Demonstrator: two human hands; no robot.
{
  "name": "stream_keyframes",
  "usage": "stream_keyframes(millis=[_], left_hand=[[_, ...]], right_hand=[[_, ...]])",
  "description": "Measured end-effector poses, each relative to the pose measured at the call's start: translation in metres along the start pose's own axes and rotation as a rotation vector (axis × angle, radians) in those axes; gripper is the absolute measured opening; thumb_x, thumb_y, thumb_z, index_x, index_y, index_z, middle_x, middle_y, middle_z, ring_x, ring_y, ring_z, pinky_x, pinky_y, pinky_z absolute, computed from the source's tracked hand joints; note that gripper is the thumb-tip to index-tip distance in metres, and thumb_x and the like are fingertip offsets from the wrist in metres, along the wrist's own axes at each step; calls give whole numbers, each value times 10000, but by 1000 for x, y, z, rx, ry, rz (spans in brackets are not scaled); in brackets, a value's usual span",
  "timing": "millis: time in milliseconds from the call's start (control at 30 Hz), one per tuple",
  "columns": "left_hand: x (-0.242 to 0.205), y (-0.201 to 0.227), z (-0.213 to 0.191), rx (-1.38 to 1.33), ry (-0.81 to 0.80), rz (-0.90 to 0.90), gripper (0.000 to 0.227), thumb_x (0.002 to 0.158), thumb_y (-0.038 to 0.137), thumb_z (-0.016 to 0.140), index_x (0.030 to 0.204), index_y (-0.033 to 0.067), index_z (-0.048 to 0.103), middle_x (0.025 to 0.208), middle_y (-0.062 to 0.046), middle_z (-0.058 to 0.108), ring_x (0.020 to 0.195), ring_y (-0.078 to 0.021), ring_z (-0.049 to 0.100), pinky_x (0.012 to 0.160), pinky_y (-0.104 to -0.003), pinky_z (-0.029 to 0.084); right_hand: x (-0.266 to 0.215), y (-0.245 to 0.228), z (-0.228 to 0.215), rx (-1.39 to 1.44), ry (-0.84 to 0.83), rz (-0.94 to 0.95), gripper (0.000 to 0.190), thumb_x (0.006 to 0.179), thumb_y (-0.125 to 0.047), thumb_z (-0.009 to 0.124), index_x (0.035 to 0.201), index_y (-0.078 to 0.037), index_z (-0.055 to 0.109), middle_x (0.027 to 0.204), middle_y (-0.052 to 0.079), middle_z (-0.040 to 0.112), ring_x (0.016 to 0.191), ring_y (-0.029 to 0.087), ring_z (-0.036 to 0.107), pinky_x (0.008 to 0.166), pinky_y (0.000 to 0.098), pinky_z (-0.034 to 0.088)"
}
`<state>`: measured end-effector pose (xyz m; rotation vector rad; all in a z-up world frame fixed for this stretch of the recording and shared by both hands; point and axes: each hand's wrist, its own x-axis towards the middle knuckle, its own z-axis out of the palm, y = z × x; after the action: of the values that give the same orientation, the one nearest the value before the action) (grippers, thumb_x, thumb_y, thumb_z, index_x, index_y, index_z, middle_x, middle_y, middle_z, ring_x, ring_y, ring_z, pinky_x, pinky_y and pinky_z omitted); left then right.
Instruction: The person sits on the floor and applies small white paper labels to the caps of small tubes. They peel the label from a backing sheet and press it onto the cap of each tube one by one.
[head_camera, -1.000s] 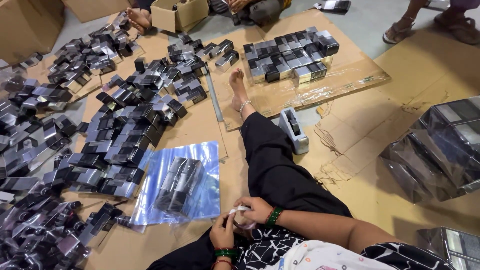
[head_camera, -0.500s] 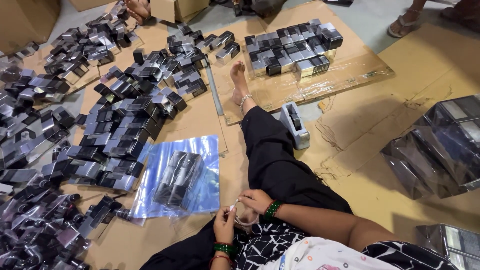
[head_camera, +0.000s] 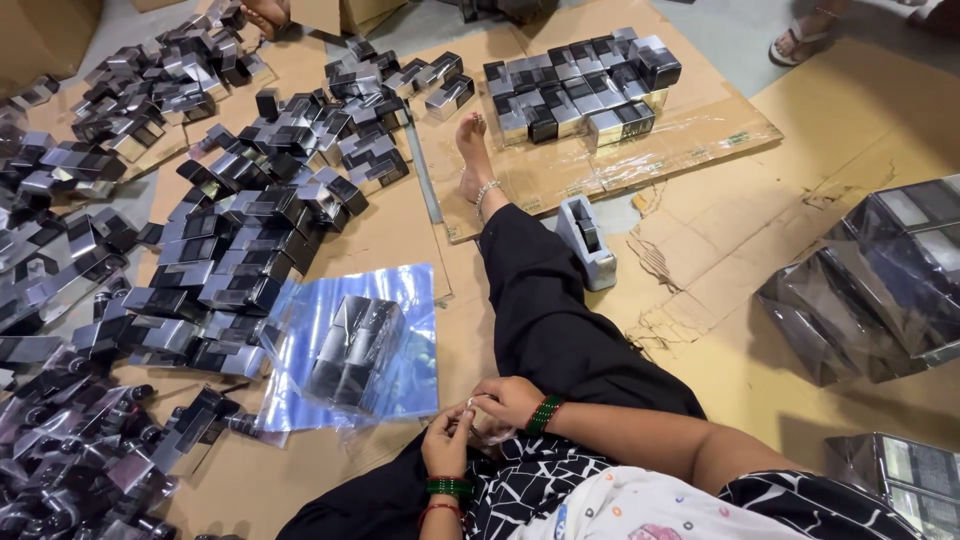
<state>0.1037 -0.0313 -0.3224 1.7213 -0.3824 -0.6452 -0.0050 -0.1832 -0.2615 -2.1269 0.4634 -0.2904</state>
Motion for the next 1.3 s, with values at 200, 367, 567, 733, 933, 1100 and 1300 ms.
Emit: stream_keyframes(millis=[200, 367, 567, 733, 933, 1100, 1300], left_hand=[[0, 3, 1, -30, -7, -44, 233, 887, 177, 767, 1064, 31, 805, 737, -31, 711, 619, -83, 616, 565, -236, 501], [4, -10, 1, -9, 35, 83, 206, 922, 177, 727, 1040, 20, 789, 806, -15, 757, 661, -66, 626, 593, -217, 504], [16, -35, -4, -67, 135, 57, 202, 945, 169, 698, 1028, -3, 765, 849, -51, 757, 750, -88, 662, 678, -239, 529], [28, -53, -4, -186, 139, -9, 213, 960, 168, 671, 1062, -8, 735, 888, -42, 756, 778, -95, 689, 676, -237, 526], [34, -64, -5, -252, 177, 40, 222, 974, 155, 670, 1090, -27, 720, 924, -69, 751, 798, -110, 671, 691, -238, 511], [35, -65, -6, -359, 156, 94, 223, 965, 111, 649, 1130, -35, 687, 980, -74, 719, 866, -107, 665, 760, -225, 539], [35, -60, -13, -487, 0, 60, 206, 940, -21, 545, 1095, -44, 679, 877, -39, 665, 750, -84, 591, 680, -219, 472]], right_hand=[[-1, -9, -4, -51, 30, 30, 308, 948, -353, 634, 1052, -91, 758, 973, 120, 758, 847, 291, 730, 748, 372, 574], [-1, -9, -4, -18, 20, 45, 335, 935, -376, 652, 1091, -98, 754, 975, 125, 758, 854, 278, 739, 758, 362, 578], [1, 5, -3, 89, 5, -19, 393, 940, -342, 650, 1222, -76, 716, 990, 127, 762, 866, 234, 753, 773, 339, 582], [3, 5, -2, 316, -122, 162, 386, 983, -297, 593, 1281, -66, 681, 896, 88, 780, 800, 131, 747, 745, 280, 584], [3, 8, -1, 322, -174, 163, 346, 999, -297, 630, 1158, -9, 738, 864, 66, 790, 780, 118, 737, 727, 275, 565], [3, 16, 5, 211, -160, 125, 332, 964, -317, 663, 1128, -41, 748, 877, 57, 779, 783, 146, 748, 714, 283, 574], [3, 17, 8, 50, -71, 91, 334, 976, -379, 643, 1094, -86, 753, 817, 72, 765, 738, 194, 743, 678, 319, 564]])
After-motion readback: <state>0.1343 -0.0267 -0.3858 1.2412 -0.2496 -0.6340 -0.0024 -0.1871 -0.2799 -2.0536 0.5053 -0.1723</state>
